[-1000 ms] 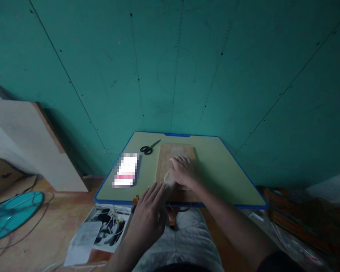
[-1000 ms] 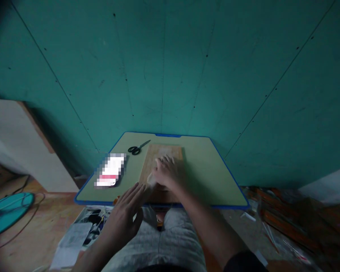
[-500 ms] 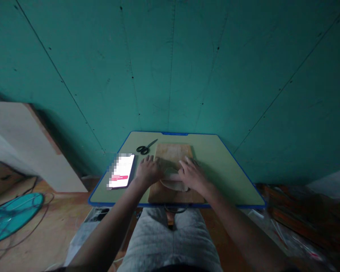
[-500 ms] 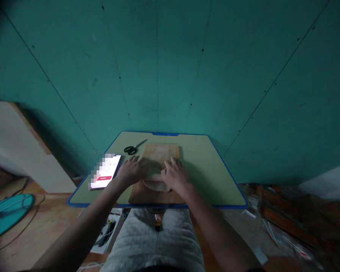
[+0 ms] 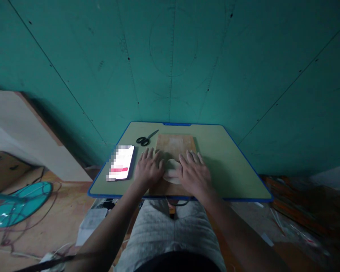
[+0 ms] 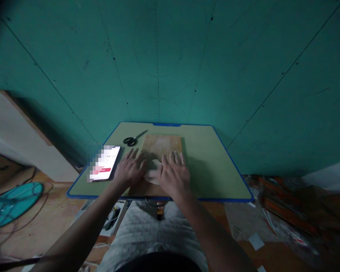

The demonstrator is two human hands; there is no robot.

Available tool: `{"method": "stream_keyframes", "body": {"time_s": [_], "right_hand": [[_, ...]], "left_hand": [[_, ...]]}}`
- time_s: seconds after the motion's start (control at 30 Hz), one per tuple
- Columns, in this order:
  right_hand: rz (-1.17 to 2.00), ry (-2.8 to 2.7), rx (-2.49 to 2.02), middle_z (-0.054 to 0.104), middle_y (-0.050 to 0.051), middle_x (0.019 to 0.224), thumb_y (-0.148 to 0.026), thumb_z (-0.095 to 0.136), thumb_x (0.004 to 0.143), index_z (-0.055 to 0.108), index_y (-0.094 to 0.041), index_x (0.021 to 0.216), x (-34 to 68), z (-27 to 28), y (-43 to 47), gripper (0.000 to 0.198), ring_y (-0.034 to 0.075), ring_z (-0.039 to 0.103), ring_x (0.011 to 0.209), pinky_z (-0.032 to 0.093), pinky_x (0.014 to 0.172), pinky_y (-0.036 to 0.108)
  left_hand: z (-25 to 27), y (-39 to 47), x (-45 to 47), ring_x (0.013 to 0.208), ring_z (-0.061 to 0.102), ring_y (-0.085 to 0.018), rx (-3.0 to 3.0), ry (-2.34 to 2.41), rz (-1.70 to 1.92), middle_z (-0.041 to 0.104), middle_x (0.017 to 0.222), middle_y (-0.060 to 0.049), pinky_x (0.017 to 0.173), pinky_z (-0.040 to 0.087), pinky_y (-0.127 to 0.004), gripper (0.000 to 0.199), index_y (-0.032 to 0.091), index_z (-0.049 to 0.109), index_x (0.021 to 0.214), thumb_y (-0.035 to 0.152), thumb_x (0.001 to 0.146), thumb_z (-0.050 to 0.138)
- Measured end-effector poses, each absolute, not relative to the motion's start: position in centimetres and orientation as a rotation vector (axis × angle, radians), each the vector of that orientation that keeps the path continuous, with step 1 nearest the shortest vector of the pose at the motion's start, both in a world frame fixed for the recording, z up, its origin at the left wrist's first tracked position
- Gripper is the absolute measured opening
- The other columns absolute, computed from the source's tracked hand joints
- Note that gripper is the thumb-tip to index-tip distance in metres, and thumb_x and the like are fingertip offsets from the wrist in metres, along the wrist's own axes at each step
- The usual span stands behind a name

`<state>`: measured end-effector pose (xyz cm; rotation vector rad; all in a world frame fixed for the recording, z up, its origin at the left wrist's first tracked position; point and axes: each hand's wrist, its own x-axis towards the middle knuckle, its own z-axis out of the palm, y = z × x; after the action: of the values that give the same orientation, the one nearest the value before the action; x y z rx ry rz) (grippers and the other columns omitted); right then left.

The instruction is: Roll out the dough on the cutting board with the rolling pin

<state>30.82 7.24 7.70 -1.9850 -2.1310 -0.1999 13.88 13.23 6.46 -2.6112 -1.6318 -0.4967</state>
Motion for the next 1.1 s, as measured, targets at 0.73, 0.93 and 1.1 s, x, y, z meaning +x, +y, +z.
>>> {"method": "stream_keyframes", "body": {"time_s": [0.73,0.93,1.1], "right_hand": [[-0.052,-2.061,-2.126,0.058,0.011,0.129,-0.043,0.03,0.097,0.054,-0.022,0.129,32.1,7.8,6.4,0.046,0.024,0.058,0.11,0.045,0.082,0.035],[-0.084,-1.982,-2.176,0.066,0.01,0.103,-0.033,0.041,0.091,0.065,-0.021,0.099,32.8,8.2,9.5,0.028,0.022,0.062,0.093,0.043,0.075,0.032],[0.058,-1.923,-2.286,0.071,0.01,0.095,-0.034,0.04,0.089,0.069,-0.022,0.09,33.6,8.2,12.4,0.031,0.023,0.066,0.084,0.042,0.067,0.031]], "left_hand": [[6.7,10.5,14.3,0.127,0.048,-0.029,-2.504,-1.657,-0.554,0.061,0.125,-0.011,0.103,0.04,-0.044,0.034,0.02,0.063,0.115,0.027,0.087,0.045],[8.0,13.8,15.3,0.106,0.058,-0.028,-2.527,-1.717,-0.385,0.066,0.105,-0.014,0.085,0.049,-0.037,0.036,0.014,0.066,0.106,0.037,0.09,0.042],[8.2,16.6,16.0,0.098,0.063,-0.028,-2.536,-1.742,-0.349,0.068,0.1,-0.017,0.082,0.049,-0.037,0.034,0.011,0.067,0.099,0.03,0.09,0.04]]}}
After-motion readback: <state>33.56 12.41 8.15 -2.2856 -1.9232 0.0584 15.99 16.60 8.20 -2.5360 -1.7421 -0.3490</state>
